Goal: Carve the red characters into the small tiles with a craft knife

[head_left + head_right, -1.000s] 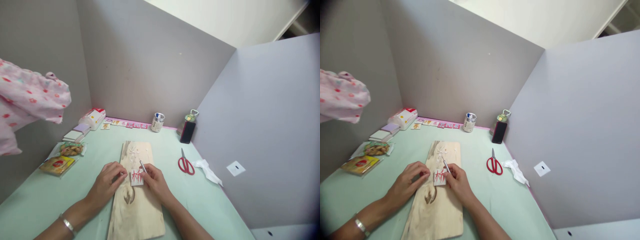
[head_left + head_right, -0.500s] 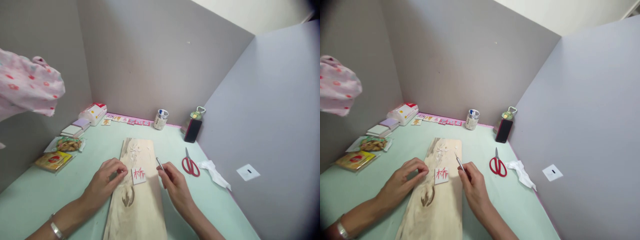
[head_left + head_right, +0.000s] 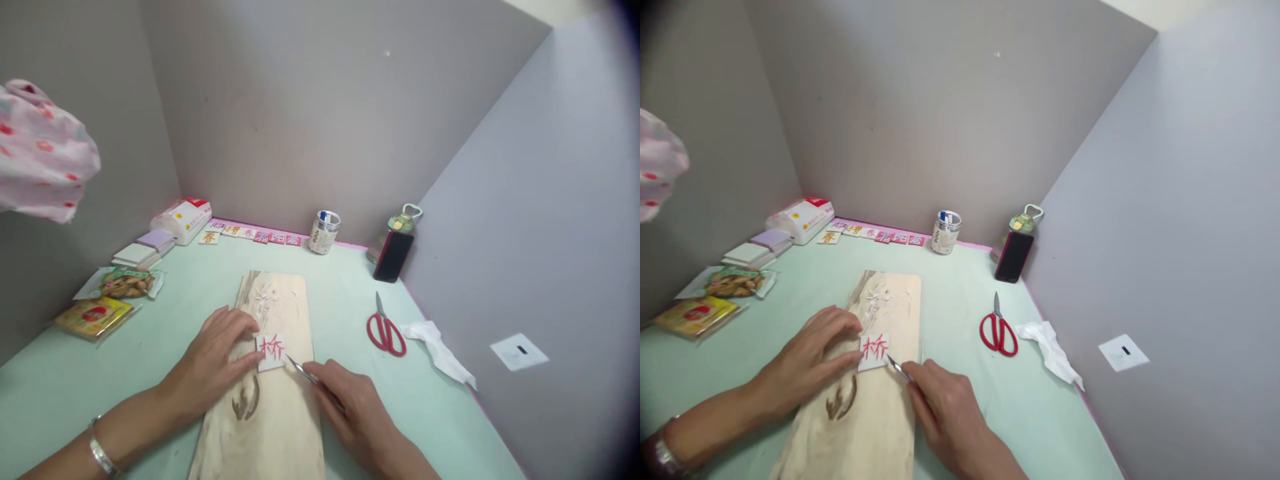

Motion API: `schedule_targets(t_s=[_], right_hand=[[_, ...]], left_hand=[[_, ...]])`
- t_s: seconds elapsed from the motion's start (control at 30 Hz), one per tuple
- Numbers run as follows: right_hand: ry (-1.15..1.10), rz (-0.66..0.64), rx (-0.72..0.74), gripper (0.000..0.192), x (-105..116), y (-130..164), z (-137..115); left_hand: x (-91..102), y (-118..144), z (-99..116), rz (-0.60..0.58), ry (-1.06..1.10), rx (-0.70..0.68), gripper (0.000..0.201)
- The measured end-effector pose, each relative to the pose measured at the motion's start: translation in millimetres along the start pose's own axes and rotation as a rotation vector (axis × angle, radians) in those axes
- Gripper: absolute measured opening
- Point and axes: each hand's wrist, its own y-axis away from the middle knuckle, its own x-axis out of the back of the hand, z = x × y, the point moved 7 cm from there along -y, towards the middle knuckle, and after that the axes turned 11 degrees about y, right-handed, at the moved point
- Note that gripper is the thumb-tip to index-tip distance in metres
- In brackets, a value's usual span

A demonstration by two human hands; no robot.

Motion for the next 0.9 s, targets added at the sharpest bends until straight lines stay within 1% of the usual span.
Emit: schedule_targets(t_s=[0.1, 0.17, 0.27, 0.47, 0.6, 0.7, 0.9], right_hand=[[0.036, -0.019, -0.002, 0.028, -3.8, -0.4, -0.2], [0.042, -0.025, -0.008, 0.025, -5.5, -1.4, 0.7], [0.057, -0.053, -0.011, 0.024, -6.6, -2.5, 2.2], [0.094, -0.117, 0.022, 0.029, -6.0, -4.5, -1.2], [0.114, -0.066, 0.035, 0.027, -2.9, -8.0, -6.6], [0.139, -0.027, 0.062, 0.031, -0.4, -9.2, -11.6], [0.126, -0.059, 0.040, 0.031, -3.0, -9.4, -13.5]], left_hand=[[-16.2, 4.7, -1.3, -0.052, -0.011, -0.021, 0.047], [-22.8, 8.3, -2.6, -0.077, -0.020, -0.048, 0.056], [-24.3, 13.2, -5.8, -0.095, -0.054, -0.084, 0.055], [-21.1, 19.6, -13.6, -0.108, -0.096, -0.092, 0.053], [-22.6, 20.6, -12.3, -0.113, -0.112, -0.090, 0.050], [-22.9, 20.2, -11.1, -0.121, -0.126, -0.070, 0.047], [-23.2, 21.0, -8.7, -0.114, -0.108, -0.068, 0.053]])
